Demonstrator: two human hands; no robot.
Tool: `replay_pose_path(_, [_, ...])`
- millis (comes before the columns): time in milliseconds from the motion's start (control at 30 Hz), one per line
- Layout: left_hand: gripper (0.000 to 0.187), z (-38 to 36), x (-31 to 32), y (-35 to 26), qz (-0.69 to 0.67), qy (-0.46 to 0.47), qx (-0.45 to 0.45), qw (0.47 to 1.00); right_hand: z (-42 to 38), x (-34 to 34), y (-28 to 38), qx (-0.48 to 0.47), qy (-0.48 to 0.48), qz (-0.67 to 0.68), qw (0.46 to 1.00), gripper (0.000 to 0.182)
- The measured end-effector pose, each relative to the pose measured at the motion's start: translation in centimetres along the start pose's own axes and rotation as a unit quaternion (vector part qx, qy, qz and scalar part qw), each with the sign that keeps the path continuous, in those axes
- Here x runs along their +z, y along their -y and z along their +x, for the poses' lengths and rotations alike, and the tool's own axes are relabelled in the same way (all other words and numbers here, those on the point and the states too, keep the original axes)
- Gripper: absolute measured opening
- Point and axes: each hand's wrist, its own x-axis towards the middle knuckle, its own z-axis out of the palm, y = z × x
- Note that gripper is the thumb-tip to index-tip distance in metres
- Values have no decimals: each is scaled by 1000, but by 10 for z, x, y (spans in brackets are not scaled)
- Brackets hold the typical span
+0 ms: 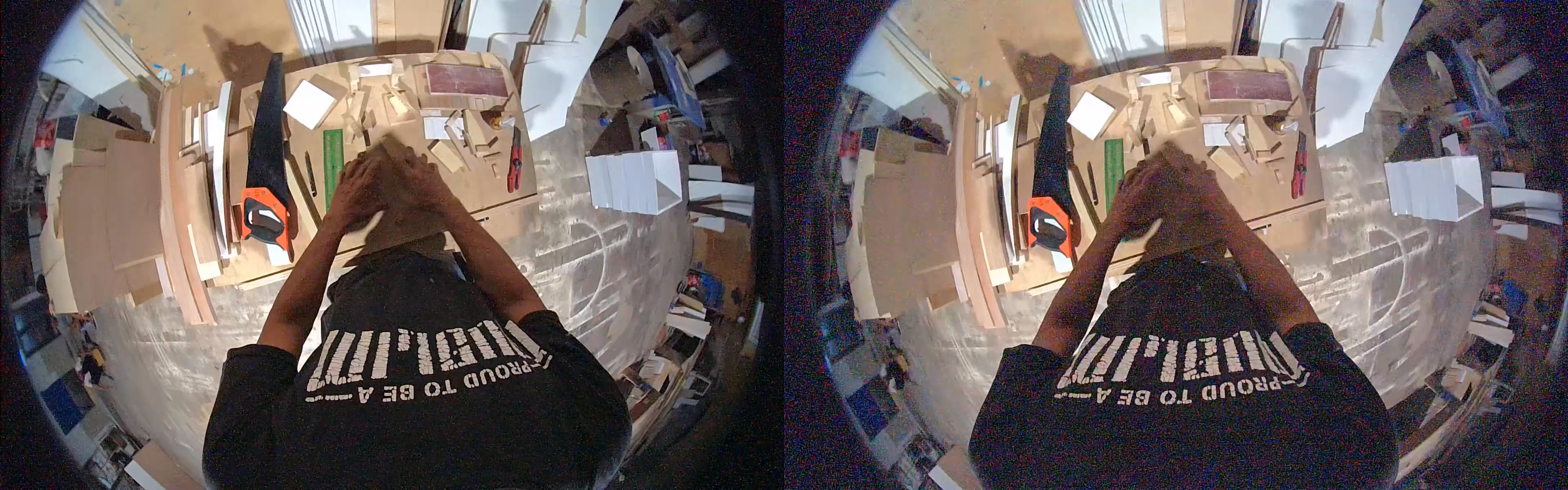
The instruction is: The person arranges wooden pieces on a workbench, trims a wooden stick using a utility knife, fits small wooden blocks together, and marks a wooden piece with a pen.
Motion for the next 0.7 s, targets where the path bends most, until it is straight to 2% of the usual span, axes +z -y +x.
replay_pose_path(67, [107, -2, -3, -2, 10, 1, -7, 1000, 2, 1, 19, 9, -33, -95, 995, 69])
replay_pose_path(167, [101, -1, -20, -18, 70, 34, -41, 996, 17, 26, 11, 49, -83, -103, 990, 64])
replay_pose_path(233, [99, -2, -13, -14, 101, 19, -68, 992, 0, 18, 24, -28, -147, -160, 976, 63])
replay_pose_path(300, [98, -4, -3, -13, 139, 7, -100, 985, -15, 10, 31, -48, -112, -168, 978, 60])
replay_pose_path(333, [98, -4, 1, -15, 162, 2, -117, 980, -19, 7, 32, -28, -45, -148, 988, 58])
replay_pose_path(400, [98, -5, 11, -21, 171, -14, -140, 975, -23, 10, 23, -15, -3, -141, 990, 54])
replay_pose_path(467, [99, -6, 17, -28, 145, -39, -152, 977, -25, 36, 0, -32, -58, -165, 984, 51])
replay_pose_path(567, [97, -13, 15, -36, 135, -34, -161, 977, -27, 54, -28, -33, -108, -114, 987, 49])
replay_pose_path(667, [80, -21, 15, -35, 135, -45, -148, 979, -35, 43, -29, -81, -128, -121, 981, 51])
replay_pose_path(700, [73, -25, 17, -29, 154, -34, -136, 978, -41, 42, -32, -60, -139, -86, 985, 51])
